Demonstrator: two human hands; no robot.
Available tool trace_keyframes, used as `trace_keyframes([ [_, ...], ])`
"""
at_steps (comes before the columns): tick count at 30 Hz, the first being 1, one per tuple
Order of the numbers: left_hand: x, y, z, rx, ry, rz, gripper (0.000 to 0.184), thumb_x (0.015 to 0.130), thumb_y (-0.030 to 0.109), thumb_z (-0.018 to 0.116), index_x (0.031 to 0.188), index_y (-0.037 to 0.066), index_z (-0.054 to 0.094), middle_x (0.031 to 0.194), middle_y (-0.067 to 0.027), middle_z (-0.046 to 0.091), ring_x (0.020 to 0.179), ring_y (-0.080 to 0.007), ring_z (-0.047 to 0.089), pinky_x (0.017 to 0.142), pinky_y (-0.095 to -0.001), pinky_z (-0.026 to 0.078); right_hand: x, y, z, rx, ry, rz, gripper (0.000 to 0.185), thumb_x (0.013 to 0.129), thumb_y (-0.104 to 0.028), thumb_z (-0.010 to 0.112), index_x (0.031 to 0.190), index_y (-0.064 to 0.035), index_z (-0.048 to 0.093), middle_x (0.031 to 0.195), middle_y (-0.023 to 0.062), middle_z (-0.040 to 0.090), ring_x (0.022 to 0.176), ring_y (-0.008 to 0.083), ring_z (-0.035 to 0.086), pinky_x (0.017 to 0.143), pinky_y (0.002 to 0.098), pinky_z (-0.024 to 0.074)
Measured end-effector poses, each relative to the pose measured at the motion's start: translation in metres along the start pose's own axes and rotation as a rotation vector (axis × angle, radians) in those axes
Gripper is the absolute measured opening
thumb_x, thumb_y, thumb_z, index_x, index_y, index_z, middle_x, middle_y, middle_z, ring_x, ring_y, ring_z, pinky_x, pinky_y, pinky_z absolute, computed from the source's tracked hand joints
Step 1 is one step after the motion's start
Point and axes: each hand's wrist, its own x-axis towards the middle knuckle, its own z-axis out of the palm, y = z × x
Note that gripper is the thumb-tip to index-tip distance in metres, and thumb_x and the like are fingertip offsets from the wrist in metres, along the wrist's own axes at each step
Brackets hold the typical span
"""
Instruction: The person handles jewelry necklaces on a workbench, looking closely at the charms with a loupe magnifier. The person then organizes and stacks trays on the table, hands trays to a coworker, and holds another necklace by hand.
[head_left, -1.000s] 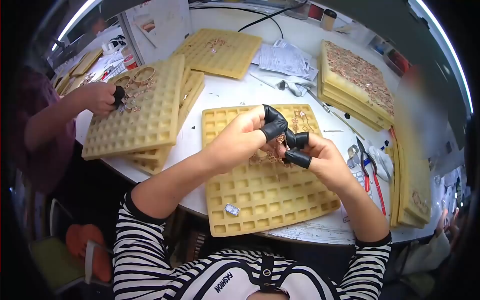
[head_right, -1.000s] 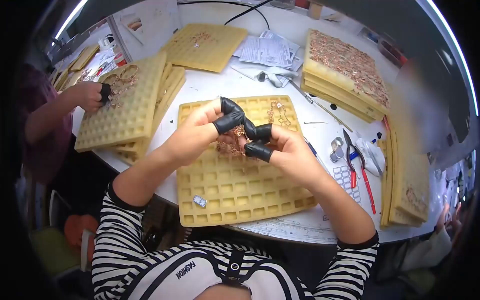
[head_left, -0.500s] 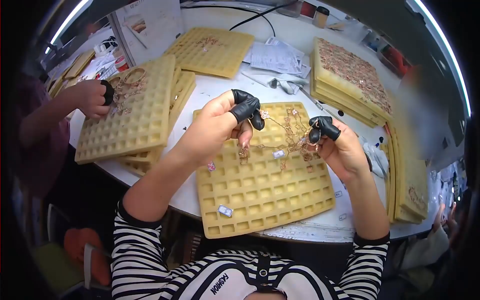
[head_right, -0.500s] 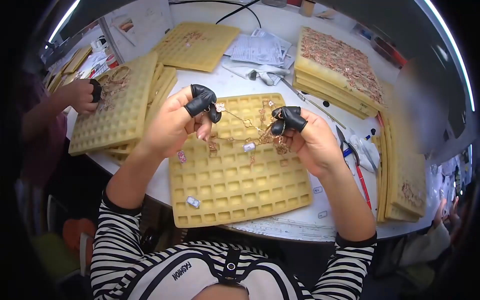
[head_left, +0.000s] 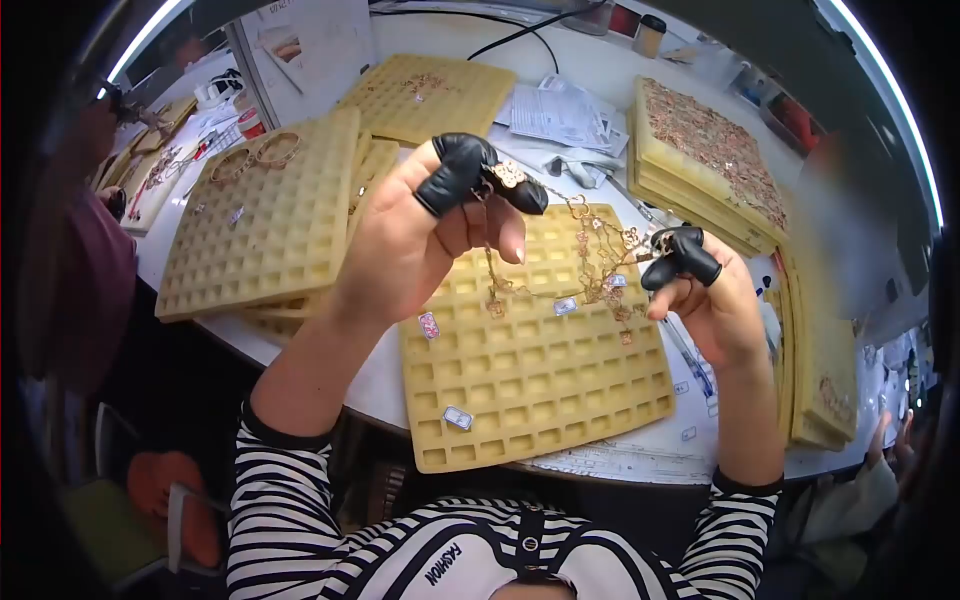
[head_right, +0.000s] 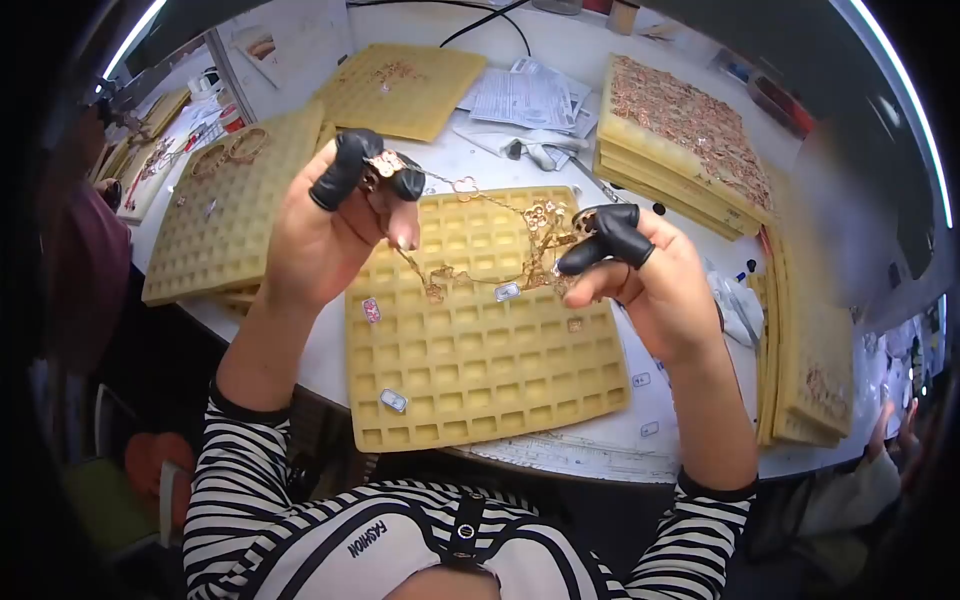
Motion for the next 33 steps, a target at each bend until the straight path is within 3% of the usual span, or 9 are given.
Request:
trace_keyframes([
  [2, 0.001, 0.005, 0.005, -0.040, -0.002, 0.032, 0.021, 0.091, 0.018, 0.038, 0.099, 0.000, 0.047, 0.091, -0.0151, 0.058, 0.070, -0.0198, 0.059, 0.064, -0.0305, 0.048, -0.006, -0.005, 0.006, -0.286, -0.085, 0.147, 0.021, 0.085, -0.014, 0.050, 0.092, 0.0058, 0.052, 0.068, 0.0150, 0.060, 0.054, 0.0202, 0.061, 0.047, 0.0255, 0.0491],
  [5, 0.001, 0.003, 0.012, 0.054, -0.039, 0.009, 0.025, 0.092, 0.023, 0.037, 0.103, 0.001, 0.043, 0.095, -0.0196, 0.057, 0.066, -0.0236, 0.059, 0.055, -0.0308, 0.048, -0.005, -0.001, 0.012, -0.621, -0.162, 0.248, 0.022, 0.084, -0.011, 0.054, 0.098, 0.0056, 0.053, 0.076, 0.0123, 0.061, 0.062, 0.0162, 0.061, 0.053, 0.0241, 0.0495],
  [8, 0.003, 0.000, 0.021, 0.049, -0.080, -0.091, 0.022, 0.090, 0.018, 0.043, 0.104, 0.001, 0.044, 0.094, -0.0174, 0.058, 0.067, -0.0223, 0.060, 0.056, -0.0291, 0.047, -0.004, 0.011, 0.022, -0.610, -0.198, 0.024, 0.034, 0.081, -0.012, 0.060, 0.111, 0.0005, 0.050, 0.106, 0.0070, 0.054, 0.094, 0.0122, 0.053, 0.078, 0.0258, 0.0441],
  [11, 0.007, 0.002, 0.032, 0.144, -0.128, -0.129, 0.023, 0.089, 0.015, 0.046, 0.107, 0.001, 0.045, 0.089, -0.0142, 0.058, 0.067, -0.0210, 0.060, 0.058, -0.0292, 0.047, 0.000, 0.017, 0.036, -0.516, -0.270, -0.132, 0.047, 0.079, -0.014, 0.062, 0.120, -0.0012, 0.042, 0.115, 0.0074, 0.048, 0.105, 0.0135, 0.046, 0.089, 0.0304, 0.0378],
  [12, 0.007, 0.003, 0.035, 0.118, -0.123, -0.158, 0.026, 0.087, 0.011, 0.047, 0.110, 0.000, 0.044, 0.086, -0.0117, 0.057, 0.067, -0.0203, 0.060, 0.060, -0.0288, 0.048, 0.002, 0.021, 0.036, -0.350, -0.337, -0.064, 0.056, 0.078, -0.015, 0.064, 0.126, -0.0028, 0.037, 0.120, 0.0083, 0.044, 0.112, 0.0143, 0.040, 0.094, 0.0337, 0.0325],
  [16, 0.013, 0.011, 0.043, 0.190, -0.026, -0.037, 0.028, 0.086, 0.009, 0.050, 0.110, -0.004, 0.046, 0.077, -0.0123, 0.059, 0.051, -0.0149, 0.056, 0.041, -0.0207, 0.042, -0.005, 0.000, 0.047, -0.248, -0.255, 0.093, 0.022, 0.079, -0.006, 0.059, 0.099, 0.0042, 0.056, 0.082, 0.0092, 0.062, 0.077, 0.0165, 0.061, 0.074, 0.0263, 0.0467],
  [20, 0.014, 0.021, 0.035, 0.234, 0.042, 0.039, 0.028, 0.085, 0.009, 0.050, 0.111, -0.004, 0.047, 0.075, -0.0105, 0.058, 0.044, -0.0072, 0.043, 0.040, -0.0176, 0.031, -0.012, -0.010, 0.023, -0.219, -0.218, 0.060, 0.024, 0.078, -0.012, 0.061, 0.091, 0.0072, 0.056, 0.076, 0.0176, 0.060, 0.064, 0.0191, 0.060, 0.055, 0.0275, 0.0475],
  [24, 0.010, 0.031, 0.026, 0.300, 0.105, -0.033, 0.028, 0.085, 0.008, 0.049, 0.111, -0.002, 0.048, 0.076, -0.0080, 0.058, 0.043, -0.0036, 0.037, 0.041, -0.0168, 0.028, -0.023, -0.014, 0.001, -0.283, -0.143, 0.106, 0.022, 0.078, -0.011, 0.061, 0.090, 0.0066, 0.057, 0.068, 0.0142, 0.058, 0.054, 0.0151, 0.056, 0.045, 0.0221, 0.0434],
  [33, 0.008, 0.040, 0.010, 0.211, 0.240, 0.062, 0.024, 0.085, 0.005, 0.045, 0.108, -0.002, 0.050, 0.076, -0.0063, 0.056, 0.045, -0.0045, 0.036, 0.042, -0.0184, 0.027, -0.039, -0.011, -0.030, -0.301, -0.072, 0.182, 0.017, 0.073, -0.009, 0.063, 0.081, 0.0041, 0.056, 0.062, 0.0098, 0.056, 0.048, 0.0115, 0.053, 0.041, 0.0209, 0.0416],
])
